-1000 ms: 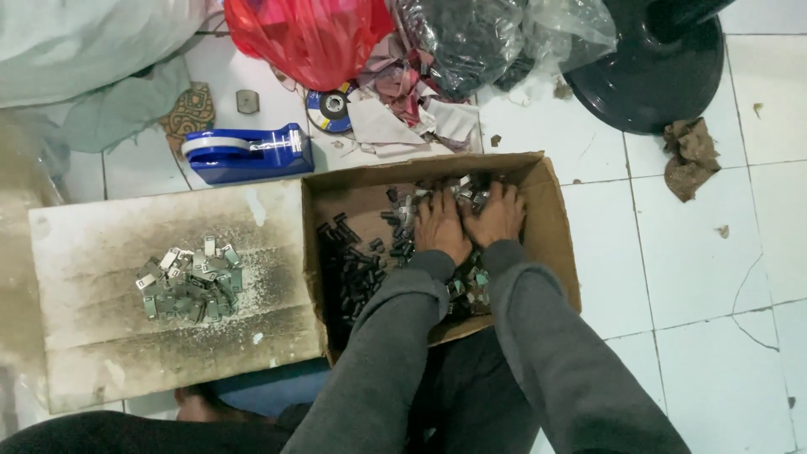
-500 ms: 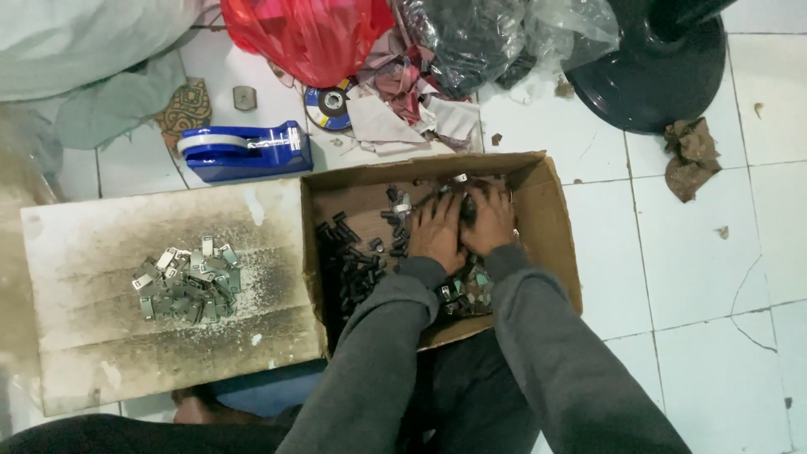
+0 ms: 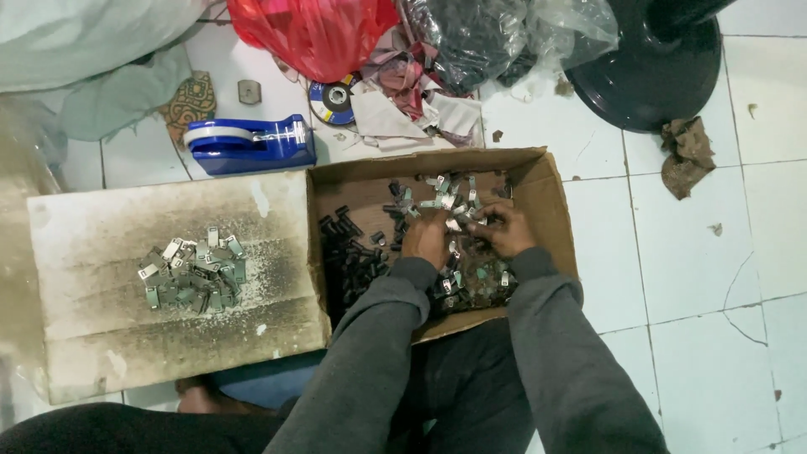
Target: The person sits on the floor and sorts small electronic components from a cardboard box onto a flat surface. They repeatedly scoop handfuls of mixed components, separate the silver-colored pieces from the black ones, and place the sorted silver pieces onto the surface. The person also handles clear plastic bags, placing some sorted components into them.
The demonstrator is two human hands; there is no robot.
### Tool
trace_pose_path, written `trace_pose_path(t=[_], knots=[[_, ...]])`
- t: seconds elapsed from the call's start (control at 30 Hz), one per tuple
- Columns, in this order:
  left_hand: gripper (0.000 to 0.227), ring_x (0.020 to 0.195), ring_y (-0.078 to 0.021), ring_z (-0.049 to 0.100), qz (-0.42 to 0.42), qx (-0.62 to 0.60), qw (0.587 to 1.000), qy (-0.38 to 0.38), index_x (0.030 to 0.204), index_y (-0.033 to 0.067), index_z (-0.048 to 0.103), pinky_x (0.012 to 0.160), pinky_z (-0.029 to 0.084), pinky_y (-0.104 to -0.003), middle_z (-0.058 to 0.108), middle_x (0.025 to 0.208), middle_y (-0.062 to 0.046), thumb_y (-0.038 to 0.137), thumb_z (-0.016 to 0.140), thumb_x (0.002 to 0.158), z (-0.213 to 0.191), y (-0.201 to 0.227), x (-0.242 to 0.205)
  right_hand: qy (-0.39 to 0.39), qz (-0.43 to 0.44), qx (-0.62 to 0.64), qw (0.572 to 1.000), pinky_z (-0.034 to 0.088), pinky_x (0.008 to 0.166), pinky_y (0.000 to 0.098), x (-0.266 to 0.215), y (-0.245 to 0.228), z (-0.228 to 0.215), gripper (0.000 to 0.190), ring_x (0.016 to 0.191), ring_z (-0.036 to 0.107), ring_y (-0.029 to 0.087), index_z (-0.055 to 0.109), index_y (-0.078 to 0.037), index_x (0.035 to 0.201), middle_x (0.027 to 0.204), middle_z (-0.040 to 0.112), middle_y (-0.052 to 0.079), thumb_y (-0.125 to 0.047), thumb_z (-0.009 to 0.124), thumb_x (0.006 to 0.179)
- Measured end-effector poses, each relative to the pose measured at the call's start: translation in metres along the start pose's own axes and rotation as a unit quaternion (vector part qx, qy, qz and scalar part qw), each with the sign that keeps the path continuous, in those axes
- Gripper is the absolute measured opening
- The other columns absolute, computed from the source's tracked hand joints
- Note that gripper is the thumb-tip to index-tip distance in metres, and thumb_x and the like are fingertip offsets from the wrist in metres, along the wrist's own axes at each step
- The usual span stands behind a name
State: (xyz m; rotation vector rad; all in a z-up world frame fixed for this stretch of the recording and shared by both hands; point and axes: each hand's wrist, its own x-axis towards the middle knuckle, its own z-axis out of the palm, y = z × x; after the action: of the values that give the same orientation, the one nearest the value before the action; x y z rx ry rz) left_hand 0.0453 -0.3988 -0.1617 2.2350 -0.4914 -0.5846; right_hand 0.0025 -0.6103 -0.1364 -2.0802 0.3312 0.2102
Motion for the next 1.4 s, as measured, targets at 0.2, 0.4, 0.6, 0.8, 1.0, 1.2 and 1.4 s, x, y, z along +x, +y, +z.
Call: trace_pose_path(t=[0.2, 0.4, 0.6, 0.8, 1.0, 1.2, 1.4], knots=[[0.042, 0.100, -0.0432, 0.072, -0.017, -0.086, 0.996, 0.011, 0.128, 0.0102, 0.070, 0.078, 0.064, -0.052, 0.072, 0.106, -0.022, 0.005, 0.073, 0.086, 0.001, -0.005, -0.006, 0.010, 0.110, 0.180, 0.977, 0.055, 0.085, 0.0482, 0.004, 0.012, -0.008, 0.042, 0.110, 0.064, 0.027, 0.063, -0.004, 0.130, 0.113, 0.068, 0.019, -0.020, 0.084, 0.098], [0.022, 0.118, -0.0403, 0.067, -0.080, -0.288, 0.954, 0.037, 0.116, 0.0115, 0.074, 0.100, 0.056, -0.051, 0.072, 0.116, -0.018, 0.013, 0.064, 0.096, 0.030, -0.028, 0.011, 0.000, 0.211, 0.202, 0.956, 0.054, 0.095, 0.0519, -0.002, 0.000, -0.007, 0.046, 0.142, 0.045, 0.053, 0.062, 0.004, 0.142, 0.154, 0.043, 0.039, -0.005, 0.059, 0.097], [0.024, 0.101, -0.0288, 0.073, -0.175, -0.417, 0.892, 0.006, 0.115, 0.0095, 0.071, 0.092, 0.060, -0.045, 0.074, 0.106, -0.015, 0.023, 0.061, 0.099, 0.015, -0.022, 0.000, 0.020, 0.285, 0.398, 0.872, 0.065, 0.078, 0.0470, -0.005, -0.028, -0.002, 0.042, 0.109, 0.071, 0.034, 0.067, -0.008, 0.135, 0.132, 0.068, 0.016, -0.034, 0.069, 0.101], [0.030, 0.075, -0.0238, 0.076, -0.175, -0.434, 0.884, 0.015, 0.110, 0.0009, 0.065, 0.066, 0.062, -0.039, 0.073, 0.088, -0.019, 0.024, 0.076, 0.094, -0.022, 0.003, -0.021, -0.030, 0.237, 0.325, 0.915, 0.066, 0.065, 0.0415, 0.015, 0.046, 0.001, 0.029, 0.081, 0.074, 0.026, 0.071, -0.007, 0.116, 0.113, 0.074, 0.022, -0.010, 0.081, 0.090], [0.025, 0.083, -0.0253, 0.078, -0.166, -0.562, 0.810, 0.034, 0.125, -0.0039, 0.062, 0.067, 0.068, -0.038, 0.072, 0.106, -0.026, 0.008, 0.052, 0.106, 0.009, -0.020, -0.005, -0.089, 0.255, 0.470, 0.840, 0.070, 0.070, 0.0366, -0.004, -0.019, -0.011, 0.048, 0.106, 0.076, 0.039, 0.059, 0.003, 0.139, 0.130, 0.068, 0.032, -0.004, 0.055, 0.092], [0.038, 0.107, -0.0441, 0.072, -0.203, -0.684, 0.701, 0.000, 0.137, -0.0154, 0.052, 0.087, 0.069, -0.051, 0.063, 0.124, -0.040, 0.008, 0.040, 0.110, -0.025, 0.001, -0.022, -0.100, 0.247, 0.456, 0.849, 0.069, 0.073, 0.0331, 0.000, -0.004, -0.014, 0.054, 0.111, 0.074, 0.041, 0.059, 0.005, 0.143, 0.131, 0.067, 0.035, -0.001, 0.052, 0.090], [0.067, 0.112, -0.0424, 0.071, -0.226, -0.777, 0.585, -0.054, 0.135, -0.0110, 0.054, 0.096, 0.064, -0.054, 0.065, 0.129, -0.034, 0.049, 0.045, 0.109, -0.025, -0.011, -0.020, -0.038, 0.205, 0.412, 0.887, 0.057, 0.052, 0.0220, -0.002, -0.009, -0.012, 0.028, 0.087, 0.080, 0.029, 0.070, -0.001, 0.126, 0.109, 0.076, 0.019, -0.010, 0.065, 0.100]])
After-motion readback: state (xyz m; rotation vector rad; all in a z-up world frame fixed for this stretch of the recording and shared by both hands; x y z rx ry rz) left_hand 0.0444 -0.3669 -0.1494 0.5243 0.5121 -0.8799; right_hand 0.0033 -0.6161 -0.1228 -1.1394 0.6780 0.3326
